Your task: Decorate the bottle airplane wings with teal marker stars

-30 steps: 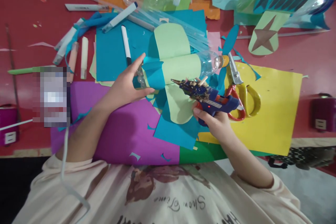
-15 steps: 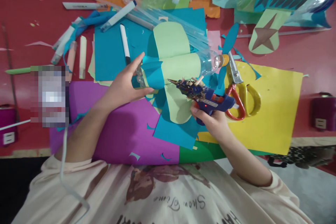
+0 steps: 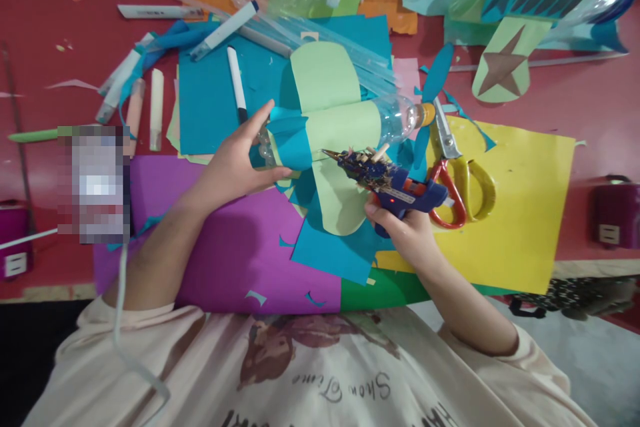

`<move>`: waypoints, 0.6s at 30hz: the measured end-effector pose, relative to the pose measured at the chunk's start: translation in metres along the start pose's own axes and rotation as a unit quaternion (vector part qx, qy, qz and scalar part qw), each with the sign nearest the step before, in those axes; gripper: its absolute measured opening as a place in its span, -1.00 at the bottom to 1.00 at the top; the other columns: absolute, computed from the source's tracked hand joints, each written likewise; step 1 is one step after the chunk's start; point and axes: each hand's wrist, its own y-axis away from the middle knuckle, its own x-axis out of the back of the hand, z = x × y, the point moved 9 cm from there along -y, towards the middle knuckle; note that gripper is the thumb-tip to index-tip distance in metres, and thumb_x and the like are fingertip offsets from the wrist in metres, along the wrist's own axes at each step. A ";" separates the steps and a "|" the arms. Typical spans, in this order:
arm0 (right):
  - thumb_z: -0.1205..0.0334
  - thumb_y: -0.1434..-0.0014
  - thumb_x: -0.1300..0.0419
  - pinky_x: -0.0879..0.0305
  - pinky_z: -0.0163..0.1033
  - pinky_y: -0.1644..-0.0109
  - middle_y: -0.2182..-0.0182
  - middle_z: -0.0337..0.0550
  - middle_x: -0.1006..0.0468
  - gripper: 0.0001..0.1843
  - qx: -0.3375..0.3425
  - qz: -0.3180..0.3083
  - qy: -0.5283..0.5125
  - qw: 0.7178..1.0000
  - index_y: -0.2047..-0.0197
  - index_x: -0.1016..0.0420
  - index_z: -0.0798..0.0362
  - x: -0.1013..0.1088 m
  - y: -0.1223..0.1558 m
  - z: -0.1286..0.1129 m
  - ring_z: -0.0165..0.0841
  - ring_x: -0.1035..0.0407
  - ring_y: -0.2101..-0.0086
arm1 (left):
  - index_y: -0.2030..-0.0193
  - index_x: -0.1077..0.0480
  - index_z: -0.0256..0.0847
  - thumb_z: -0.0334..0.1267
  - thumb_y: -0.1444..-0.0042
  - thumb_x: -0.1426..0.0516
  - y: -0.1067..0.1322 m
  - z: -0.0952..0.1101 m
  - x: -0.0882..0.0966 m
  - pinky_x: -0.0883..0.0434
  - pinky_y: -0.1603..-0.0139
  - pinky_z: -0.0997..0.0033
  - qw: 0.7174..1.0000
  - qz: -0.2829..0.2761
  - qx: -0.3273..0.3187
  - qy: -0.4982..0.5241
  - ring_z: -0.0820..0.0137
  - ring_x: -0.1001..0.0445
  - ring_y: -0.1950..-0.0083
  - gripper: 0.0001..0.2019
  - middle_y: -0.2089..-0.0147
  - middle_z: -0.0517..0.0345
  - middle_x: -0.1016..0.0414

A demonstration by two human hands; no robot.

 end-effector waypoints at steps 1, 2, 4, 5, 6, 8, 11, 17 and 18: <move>0.10 0.07 -0.25 -0.28 -0.22 0.40 0.63 -0.29 -0.34 -0.79 -0.003 0.004 -0.003 1.000 0.54 -0.36 0.02 0.001 0.000 0.000 -0.44 -0.19 0.56 | -0.48 0.05 -0.10 0.57 0.13 -0.10 0.000 0.000 0.000 -0.26 -0.39 0.05 1.000 0.001 -0.001 0.000 -0.05 -0.18 -0.42 0.15 -0.51 0.08 -0.02; 0.10 0.08 -0.25 -0.28 -0.22 0.41 0.63 -0.29 -0.34 -0.80 -0.005 0.008 -0.003 1.000 0.55 -0.36 0.02 0.002 0.000 0.001 -0.44 -0.19 0.57 | -0.48 0.04 -0.09 0.57 0.13 -0.10 0.000 0.000 0.000 -0.25 -0.40 0.05 1.000 0.002 -0.001 -0.003 -0.05 -0.18 -0.42 0.15 -0.51 0.08 -0.03; 0.09 0.09 -0.26 -0.28 -0.22 0.41 0.64 -0.29 -0.34 -0.79 -0.010 0.018 0.001 1.000 0.55 -0.36 0.02 0.003 0.001 0.001 -0.44 -0.19 0.57 | -0.48 0.05 -0.10 0.57 0.13 -0.10 0.000 0.000 0.000 -0.24 -0.40 0.07 1.000 0.002 -0.001 -0.010 -0.05 -0.18 -0.43 0.15 -0.51 0.06 -0.03; 0.09 0.10 -0.26 -0.28 -0.22 0.41 0.64 -0.29 -0.33 -0.79 -0.012 0.023 0.005 1.000 0.55 -0.35 0.02 0.004 0.001 0.002 -0.44 -0.19 0.57 | -0.48 0.04 -0.11 0.57 0.13 -0.10 0.000 0.000 0.001 -0.25 -0.40 0.09 1.000 0.002 -0.001 -0.012 -0.05 -0.18 -0.42 0.15 -0.51 0.06 -0.03; 0.08 0.10 -0.26 -0.27 -0.22 0.42 0.65 -0.30 -0.33 -0.77 -0.015 0.027 0.007 1.000 0.56 -0.34 0.02 0.005 0.001 0.003 -0.44 -0.18 0.57 | -0.48 0.04 -0.12 0.57 0.13 -0.10 0.000 0.000 0.000 -0.25 -0.39 0.10 1.000 0.001 0.000 -0.012 -0.05 -0.19 -0.42 0.16 -0.51 0.06 -0.03; 0.07 0.12 -0.27 -0.25 -0.24 0.45 0.66 -0.30 -0.32 -0.75 -0.020 0.034 0.006 0.999 0.57 -0.33 0.02 0.007 0.001 0.005 -0.45 -0.17 0.58 | -0.48 0.05 -0.14 0.57 0.13 -0.11 0.000 -0.001 0.000 -0.27 -0.38 0.10 1.000 -0.002 0.002 -0.007 -0.04 -0.20 -0.42 0.17 -0.51 0.05 -0.02; 0.06 0.14 -0.29 -0.23 -0.26 0.46 0.66 -0.31 -0.33 -0.74 -0.022 0.043 0.003 0.999 0.59 -0.34 0.02 0.010 0.001 0.007 -0.45 -0.18 0.58 | -0.48 0.07 -0.15 0.55 0.13 -0.13 -0.001 -0.002 0.000 -0.26 -0.39 0.08 1.000 -0.003 0.005 0.001 -0.03 -0.19 -0.42 0.18 -0.51 0.06 -0.01; 0.08 0.14 -0.28 -0.22 -0.26 0.46 0.67 -0.32 -0.33 -0.75 -0.027 0.052 -0.003 0.998 0.60 -0.33 0.02 0.013 0.001 0.009 -0.45 -0.18 0.58 | -0.48 0.05 -0.07 0.55 0.14 -0.14 -0.001 -0.003 0.000 -0.25 -0.40 0.06 1.000 0.002 0.004 0.003 -0.02 -0.18 -0.43 0.15 -0.51 0.11 -0.02; 0.08 0.14 -0.28 -0.20 -0.26 0.47 0.67 -0.32 -0.33 -0.76 -0.028 0.053 -0.003 0.998 0.59 -0.33 0.02 0.013 0.001 0.009 -0.45 -0.18 0.58 | -0.48 0.05 -0.07 0.55 0.14 -0.14 0.000 -0.003 0.000 -0.25 -0.40 0.05 1.000 0.001 0.005 0.003 -0.02 -0.18 -0.42 0.15 -0.51 0.10 -0.02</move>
